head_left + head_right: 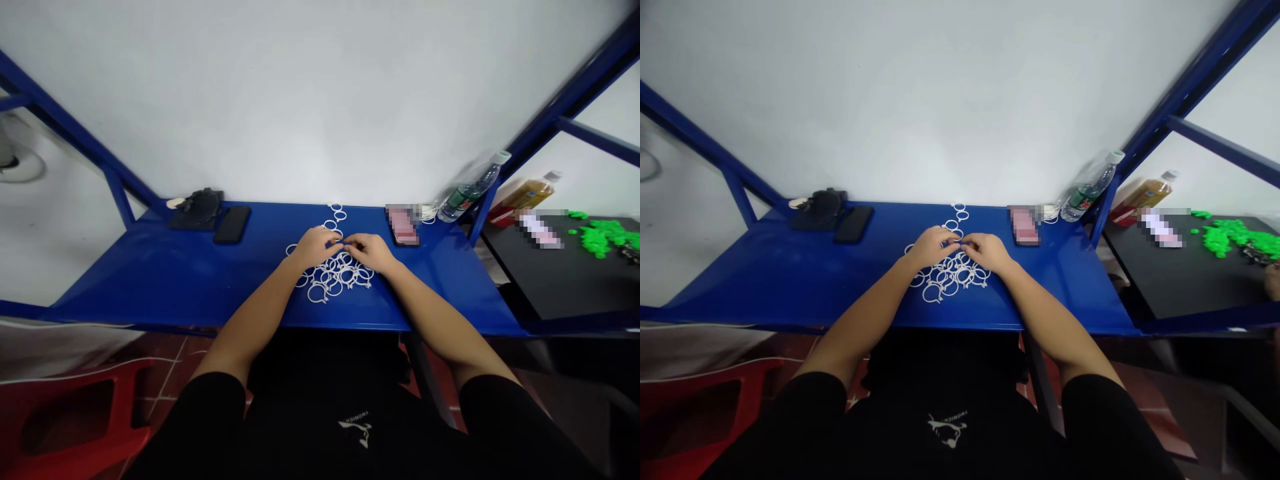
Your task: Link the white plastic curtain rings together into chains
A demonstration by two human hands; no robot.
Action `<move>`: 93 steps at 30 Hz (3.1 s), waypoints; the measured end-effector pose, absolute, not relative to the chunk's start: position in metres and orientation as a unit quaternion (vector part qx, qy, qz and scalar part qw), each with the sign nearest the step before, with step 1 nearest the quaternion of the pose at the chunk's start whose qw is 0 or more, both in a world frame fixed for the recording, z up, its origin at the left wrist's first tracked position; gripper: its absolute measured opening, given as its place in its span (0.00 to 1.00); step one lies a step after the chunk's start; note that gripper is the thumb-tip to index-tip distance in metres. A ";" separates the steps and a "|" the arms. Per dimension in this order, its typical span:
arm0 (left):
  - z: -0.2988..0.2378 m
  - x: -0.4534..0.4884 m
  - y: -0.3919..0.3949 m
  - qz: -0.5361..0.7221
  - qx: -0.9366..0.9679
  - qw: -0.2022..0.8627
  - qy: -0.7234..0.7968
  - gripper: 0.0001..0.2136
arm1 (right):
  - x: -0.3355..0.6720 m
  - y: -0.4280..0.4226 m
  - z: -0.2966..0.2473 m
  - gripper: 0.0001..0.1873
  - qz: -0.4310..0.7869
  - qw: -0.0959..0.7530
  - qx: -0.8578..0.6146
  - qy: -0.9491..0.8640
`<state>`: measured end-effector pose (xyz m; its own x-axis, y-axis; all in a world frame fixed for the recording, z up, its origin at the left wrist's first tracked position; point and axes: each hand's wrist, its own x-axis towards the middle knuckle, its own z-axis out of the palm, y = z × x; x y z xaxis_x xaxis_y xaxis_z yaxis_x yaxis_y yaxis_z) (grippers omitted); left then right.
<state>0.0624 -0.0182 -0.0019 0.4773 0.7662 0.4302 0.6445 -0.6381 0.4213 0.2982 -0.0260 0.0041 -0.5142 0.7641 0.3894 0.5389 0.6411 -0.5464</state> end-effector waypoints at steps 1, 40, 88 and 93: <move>-0.001 0.065 -0.020 0.278 0.871 0.108 0.390 0.11 | 0.299 -0.025 0.004 0.09 0.184 0.309 -0.384 -0.851; 0.009 0.065 -0.027 0.338 0.848 0.140 0.384 0.06 | 0.299 -0.027 0.007 0.10 0.161 0.312 -0.402 -0.846; 0.007 0.069 -0.025 0.369 0.827 0.097 0.412 0.08 | 0.305 -0.001 -0.005 0.14 0.096 0.309 -0.385 -0.864; 0.000 0.068 -0.025 0.277 0.886 0.113 0.355 0.07 | 0.313 0.007 -0.013 0.18 0.120 0.302 -0.416 -0.849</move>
